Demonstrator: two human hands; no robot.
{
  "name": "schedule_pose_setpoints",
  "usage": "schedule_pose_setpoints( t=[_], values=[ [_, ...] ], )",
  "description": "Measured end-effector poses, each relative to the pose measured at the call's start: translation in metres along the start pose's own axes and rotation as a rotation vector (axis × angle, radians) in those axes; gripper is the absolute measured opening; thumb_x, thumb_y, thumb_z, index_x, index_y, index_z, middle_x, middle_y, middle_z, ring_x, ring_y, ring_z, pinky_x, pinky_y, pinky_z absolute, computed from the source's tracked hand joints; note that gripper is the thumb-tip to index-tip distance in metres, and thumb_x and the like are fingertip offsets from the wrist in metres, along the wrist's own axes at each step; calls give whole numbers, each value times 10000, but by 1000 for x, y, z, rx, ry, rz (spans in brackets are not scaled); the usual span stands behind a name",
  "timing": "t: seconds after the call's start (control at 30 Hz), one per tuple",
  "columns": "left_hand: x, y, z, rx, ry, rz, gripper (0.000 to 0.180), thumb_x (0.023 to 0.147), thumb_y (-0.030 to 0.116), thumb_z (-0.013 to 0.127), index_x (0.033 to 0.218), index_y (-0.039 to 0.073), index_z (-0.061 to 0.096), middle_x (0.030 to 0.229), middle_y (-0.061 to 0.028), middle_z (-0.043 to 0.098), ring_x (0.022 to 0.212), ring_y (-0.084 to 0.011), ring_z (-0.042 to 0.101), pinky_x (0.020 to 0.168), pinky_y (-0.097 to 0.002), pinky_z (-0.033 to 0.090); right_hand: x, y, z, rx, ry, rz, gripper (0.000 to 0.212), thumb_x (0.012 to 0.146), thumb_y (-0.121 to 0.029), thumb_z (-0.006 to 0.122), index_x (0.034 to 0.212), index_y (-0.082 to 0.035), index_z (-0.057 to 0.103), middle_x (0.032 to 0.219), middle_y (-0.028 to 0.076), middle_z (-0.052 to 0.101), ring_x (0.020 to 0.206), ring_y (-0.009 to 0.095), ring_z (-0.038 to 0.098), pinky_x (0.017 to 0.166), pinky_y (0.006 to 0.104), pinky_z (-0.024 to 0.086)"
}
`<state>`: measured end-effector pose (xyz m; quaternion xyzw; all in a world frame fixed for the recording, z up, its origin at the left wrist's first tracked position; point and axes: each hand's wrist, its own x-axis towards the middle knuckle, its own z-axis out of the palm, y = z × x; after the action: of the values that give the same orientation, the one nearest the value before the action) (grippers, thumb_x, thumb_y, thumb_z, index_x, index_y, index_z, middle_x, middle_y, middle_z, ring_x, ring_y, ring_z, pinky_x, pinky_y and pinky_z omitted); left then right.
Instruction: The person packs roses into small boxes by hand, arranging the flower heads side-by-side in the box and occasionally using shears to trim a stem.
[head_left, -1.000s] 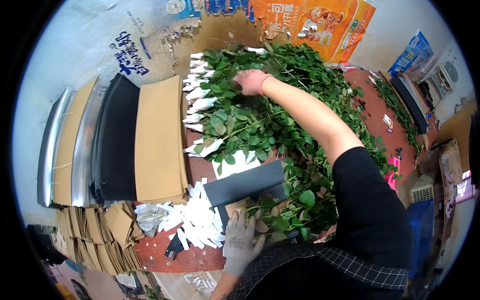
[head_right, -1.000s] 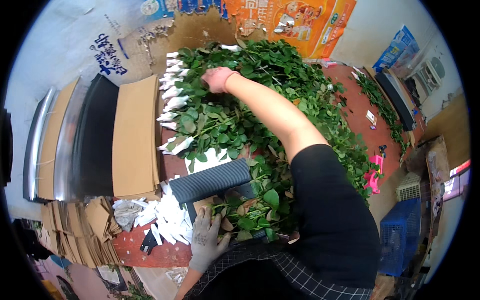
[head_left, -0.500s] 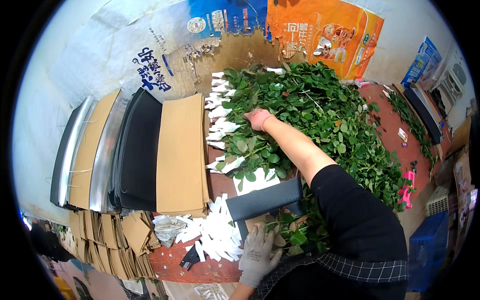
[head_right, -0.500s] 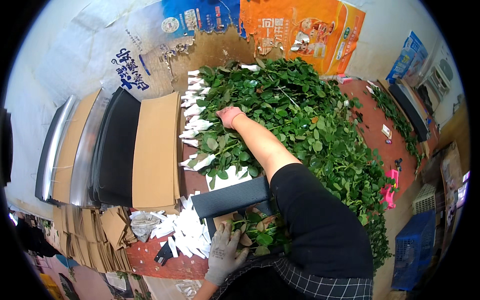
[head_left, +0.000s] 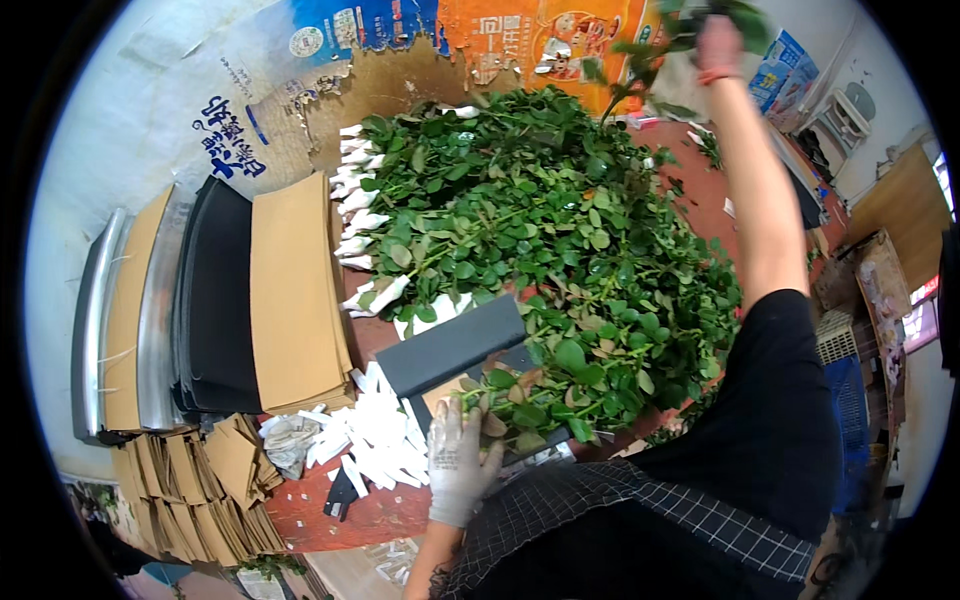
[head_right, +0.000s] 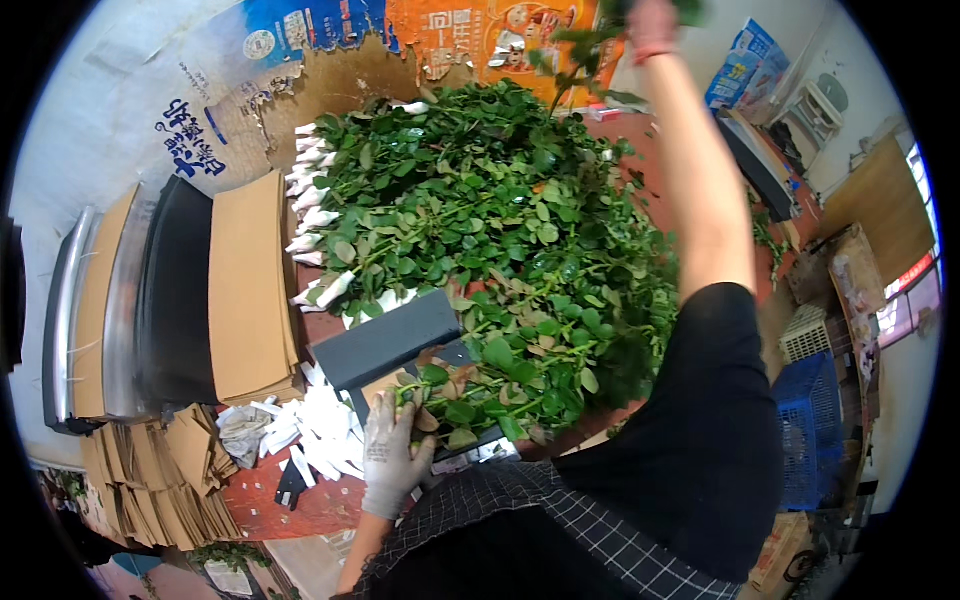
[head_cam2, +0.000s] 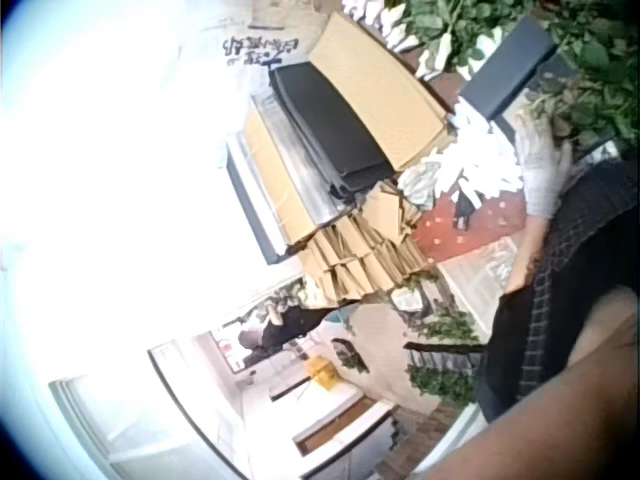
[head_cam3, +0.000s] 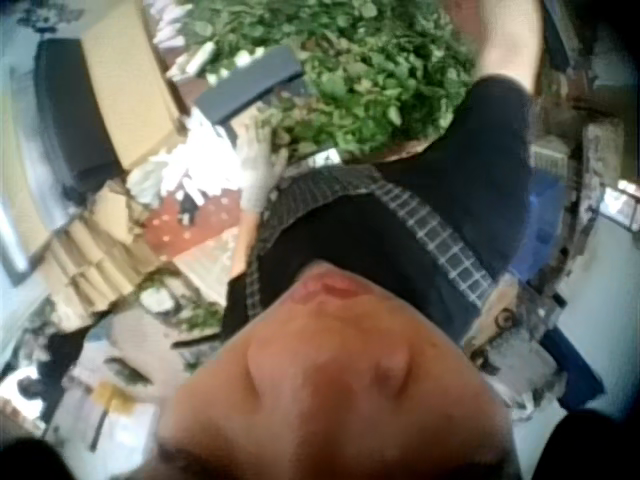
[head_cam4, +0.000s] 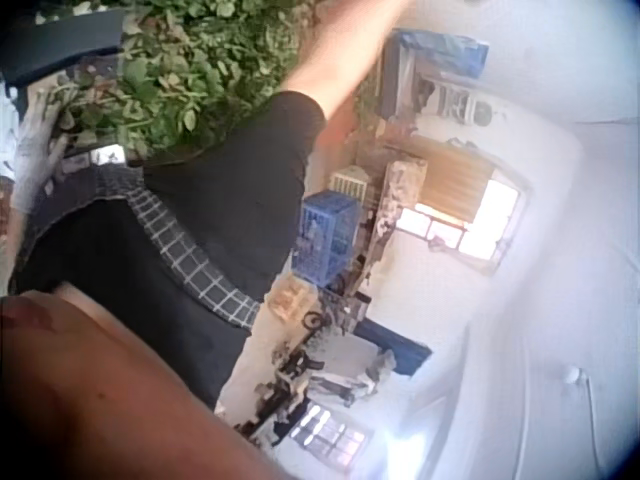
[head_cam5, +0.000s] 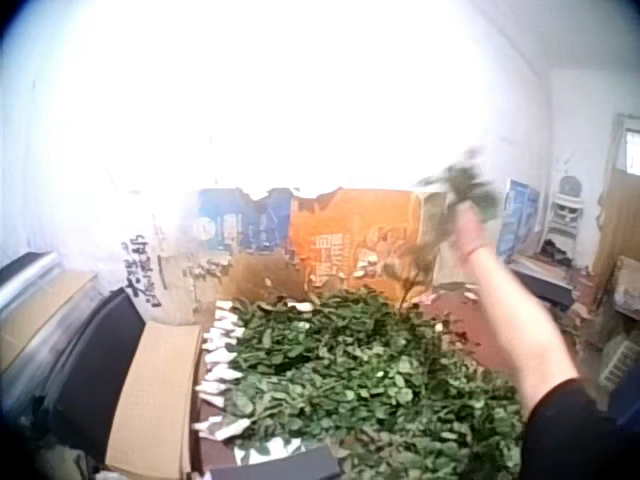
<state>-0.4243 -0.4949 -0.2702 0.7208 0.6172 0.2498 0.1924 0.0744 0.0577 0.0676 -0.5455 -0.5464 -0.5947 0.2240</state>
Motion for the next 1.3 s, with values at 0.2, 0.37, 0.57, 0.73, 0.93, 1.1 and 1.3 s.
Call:
schedule_pose_setpoints(
  t=[0.2,0.37,0.57,0.73,0.93,1.1,1.3],
  values=[
    [-15,-1,-18,75,22,-90,616,736,268,703,1284,44,535,1424,-280,384,1320,-476,349,1086,-522,301,36,130,-196,-566,-199,178,307,911,-340,585,1074,-100,687,1046,81,699,1073,197,629,798,317,512],
    [-14,-6,-8,93,103,69,586,740,260,683,1242,2,525,1346,-276,439,1261,-461,394,1078,-534,282,-39,31,-316,481,106,-32,289,955,-135,530,1211,-15,590,1102,81,654,930,166,631,830,319,519],
    [-25,-12,-20,126,99,77,564,782,254,650,1269,5,514,1353,-271,443,1267,-439,404,1068,-510,304,-186,-172,-441,871,-125,-865,509,751,-121,582,1236,-275,581,1025,46,542,881,206,582,665,351,486],
    [-15,-9,-1,73,57,59,610,806,292,636,1341,39,487,1404,-305,387,1314,-450,359,1100,-495,272,-286,-232,-430,1045,-300,-854,259,859,-179,509,1107,-203,579,837,20,503,682,144,503,607,283,434],
    [-19,-22,-4,141,27,52,584,792,241,643,1283,-39,498,1438,-297,351,1343,-460,316,1114,-503,260,-310,-282,-435,1173,-410,-872,234,866,-213,484,1050,-185,626,828,86,568,706,224,595,602,334,458],
    [-17,-14,-1,160,-20,86,600,784,237,639,1286,-54,484,1432,-302,348,1337,-474,315,1112,-510,267,-321,-276,-430,1169,-460,-833,255,861,-199,502,1078,-175,633,883,116,585,679,254,615,570,357,477],
    [-18,-17,-2,177,6,79,585,779,227,633,1271,-58,494,1430,-305,348,1331,-476,325,1114,-513,268,-324,-284,-431,1222,-510,-884,249,853,-174,514,1075,-155,625,879,121,593,699,280,640,556,377,490]
  ],
)
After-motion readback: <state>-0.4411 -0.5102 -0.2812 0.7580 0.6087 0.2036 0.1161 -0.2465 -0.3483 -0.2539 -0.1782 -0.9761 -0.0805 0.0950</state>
